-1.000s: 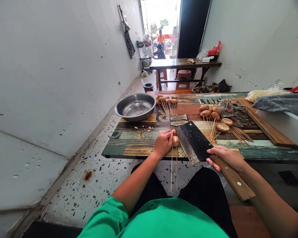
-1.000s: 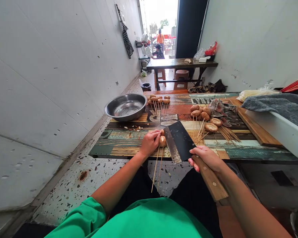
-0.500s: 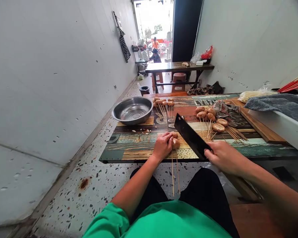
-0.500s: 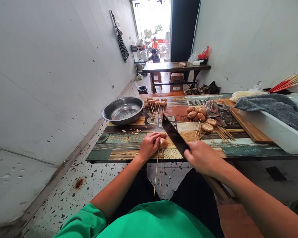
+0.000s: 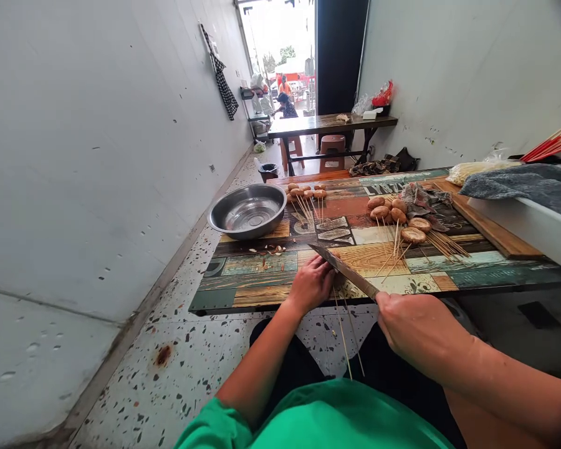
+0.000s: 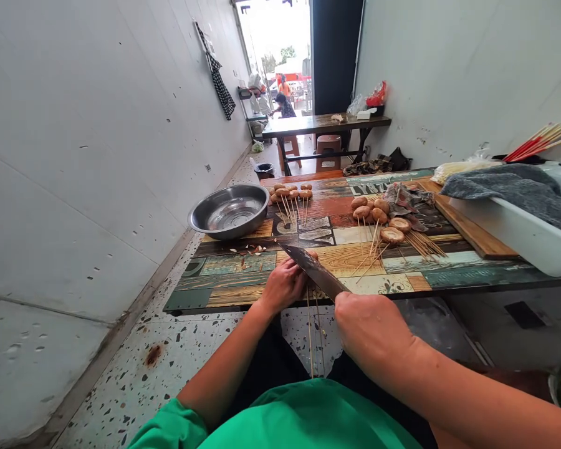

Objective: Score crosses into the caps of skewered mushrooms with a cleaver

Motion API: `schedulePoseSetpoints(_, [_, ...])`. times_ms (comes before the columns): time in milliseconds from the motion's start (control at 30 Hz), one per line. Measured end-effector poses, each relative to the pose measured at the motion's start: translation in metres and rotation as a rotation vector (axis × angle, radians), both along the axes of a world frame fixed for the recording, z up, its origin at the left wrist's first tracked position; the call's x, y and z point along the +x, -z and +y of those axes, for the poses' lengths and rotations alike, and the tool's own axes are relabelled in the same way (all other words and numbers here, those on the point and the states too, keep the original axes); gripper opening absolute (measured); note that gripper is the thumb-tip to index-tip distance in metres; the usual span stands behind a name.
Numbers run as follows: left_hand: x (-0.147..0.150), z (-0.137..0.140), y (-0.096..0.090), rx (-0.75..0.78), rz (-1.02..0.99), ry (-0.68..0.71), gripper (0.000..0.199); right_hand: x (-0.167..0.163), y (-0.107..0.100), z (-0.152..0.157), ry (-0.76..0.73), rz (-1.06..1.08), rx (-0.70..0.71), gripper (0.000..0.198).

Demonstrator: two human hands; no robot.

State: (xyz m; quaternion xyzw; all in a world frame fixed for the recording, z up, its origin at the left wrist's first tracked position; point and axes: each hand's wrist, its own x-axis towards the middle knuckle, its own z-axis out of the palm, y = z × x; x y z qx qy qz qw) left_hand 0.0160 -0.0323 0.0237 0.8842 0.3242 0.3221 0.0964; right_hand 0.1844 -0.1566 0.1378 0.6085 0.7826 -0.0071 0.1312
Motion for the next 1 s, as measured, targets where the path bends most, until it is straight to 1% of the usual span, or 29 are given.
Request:
schedulePoseSetpoints(67, [-0.004, 0.000, -0.002, -0.038, 0.017, 0.034, 0.030, -0.003, -0.003, 0.000, 0.017, -0.011, -0.027, 0.022])
schedulePoseSetpoints(133, [-0.005, -0.001, -0.001, -0.066, 0.041, 0.045, 0.039, -0.005, -0.005, 0.001, 0.024, -0.019, -0.036, 0.020])
schedulePoseSetpoints(200, [-0.003, -0.002, 0.002, -0.084, 0.050, 0.010, 0.043, -0.007, -0.006, 0.001, 0.017, -0.024, -0.024, 0.021])
schedulePoseSetpoints(267, [0.001, -0.004, 0.006, -0.084, 0.051, -0.045, 0.042, -0.009, -0.007, 0.001, 0.007, -0.032, -0.017, 0.023])
schedulePoseSetpoints(333, [0.003, -0.005, 0.011, -0.066, 0.045, -0.083, 0.040, -0.010, -0.008, 0.002, -0.001, -0.040, -0.024, 0.025])
schedulePoseSetpoints(433, [0.004, -0.006, 0.017, 0.000, 0.027, -0.115, 0.039, -0.011, -0.010, 0.004, -0.002, -0.046, -0.064, 0.028])
schedulePoseSetpoints(533, [0.003, -0.007, 0.019, 0.063, 0.040, -0.109, 0.036, -0.014, -0.012, 0.005, 0.006, -0.051, -0.103, 0.030])
schedulePoseSetpoints(633, [0.002, -0.007, 0.019, 0.080, 0.040, -0.092, 0.036, -0.017, -0.013, 0.004, 0.005, -0.067, -0.118, 0.032])
schedulePoseSetpoints(700, [0.003, -0.007, 0.019, 0.084, 0.040, -0.083, 0.038, -0.019, -0.013, 0.003, 0.001, -0.081, -0.114, 0.033])
schedulePoseSetpoints(833, [0.003, -0.006, 0.020, 0.081, 0.065, -0.095, 0.040, -0.021, -0.009, 0.002, -0.001, -0.101, -0.060, 0.034])
schedulePoseSetpoints(1000, [0.003, -0.005, 0.021, 0.117, 0.068, -0.073, 0.039, -0.022, -0.011, 0.003, 0.011, -0.072, -0.046, 0.028])
